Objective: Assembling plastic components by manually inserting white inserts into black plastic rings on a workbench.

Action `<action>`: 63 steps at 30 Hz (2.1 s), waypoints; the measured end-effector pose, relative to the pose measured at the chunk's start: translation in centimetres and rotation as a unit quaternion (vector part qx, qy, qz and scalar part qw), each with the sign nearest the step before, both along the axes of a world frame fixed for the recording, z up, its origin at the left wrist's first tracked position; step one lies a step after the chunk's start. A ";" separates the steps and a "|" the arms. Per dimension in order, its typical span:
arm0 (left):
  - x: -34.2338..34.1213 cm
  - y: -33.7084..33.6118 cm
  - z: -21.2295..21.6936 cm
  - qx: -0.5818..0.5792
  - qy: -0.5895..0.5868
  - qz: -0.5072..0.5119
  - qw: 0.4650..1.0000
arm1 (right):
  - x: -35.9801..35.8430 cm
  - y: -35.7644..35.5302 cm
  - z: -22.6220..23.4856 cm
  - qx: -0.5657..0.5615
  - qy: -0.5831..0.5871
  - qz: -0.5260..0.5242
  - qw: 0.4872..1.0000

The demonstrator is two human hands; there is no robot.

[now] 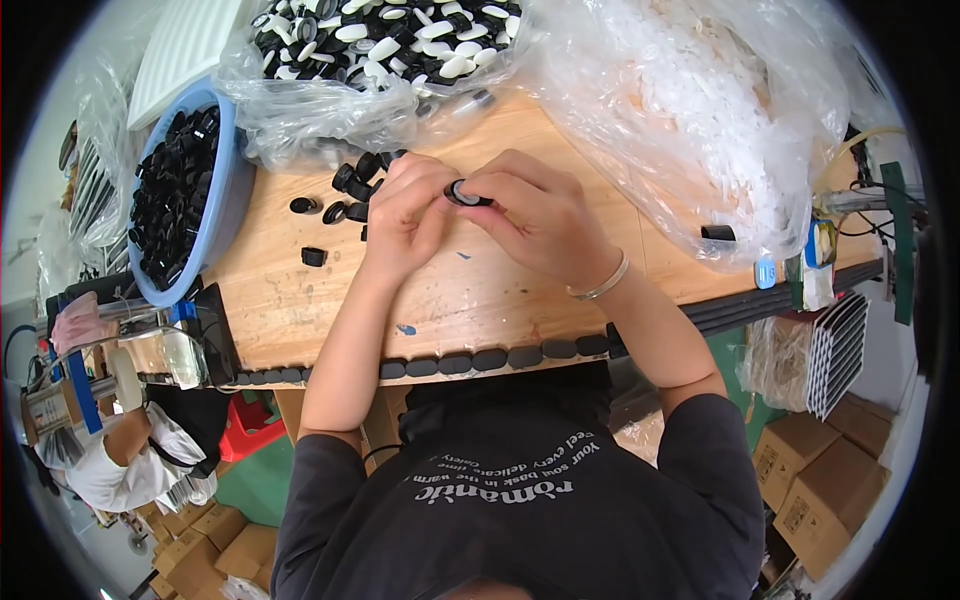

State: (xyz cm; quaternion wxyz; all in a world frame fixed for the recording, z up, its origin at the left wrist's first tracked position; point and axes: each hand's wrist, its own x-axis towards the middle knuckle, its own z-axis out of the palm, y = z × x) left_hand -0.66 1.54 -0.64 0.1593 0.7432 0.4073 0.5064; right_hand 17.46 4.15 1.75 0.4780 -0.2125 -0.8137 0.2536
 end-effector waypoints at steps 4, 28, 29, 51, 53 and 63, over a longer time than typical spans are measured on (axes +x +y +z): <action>0.0 -0.1 0.4 0.006 0.021 -0.004 1.000 | 0.0 0.0 0.2 -0.005 -0.003 0.005 1.000; 0.4 -0.4 -1.1 -0.129 -0.164 -0.080 0.975 | 0.1 0.1 0.5 -0.049 0.020 0.002 0.999; 0.4 -0.5 -1.2 -0.155 -0.199 -0.094 0.963 | 0.1 0.1 0.4 -0.046 0.021 0.000 0.999; 2.1 -0.6 -0.2 0.139 0.051 0.134 0.980 | -0.4 -0.4 0.5 -0.053 0.000 -0.080 0.995; 2.2 -0.7 -0.3 0.132 0.027 0.129 0.982 | -0.6 -0.4 0.7 -0.052 0.009 -0.065 0.996; -0.1 -0.7 -1.1 -0.037 -0.168 0.126 0.977 | 8.1 4.0 6.7 -0.072 0.242 -0.216 0.943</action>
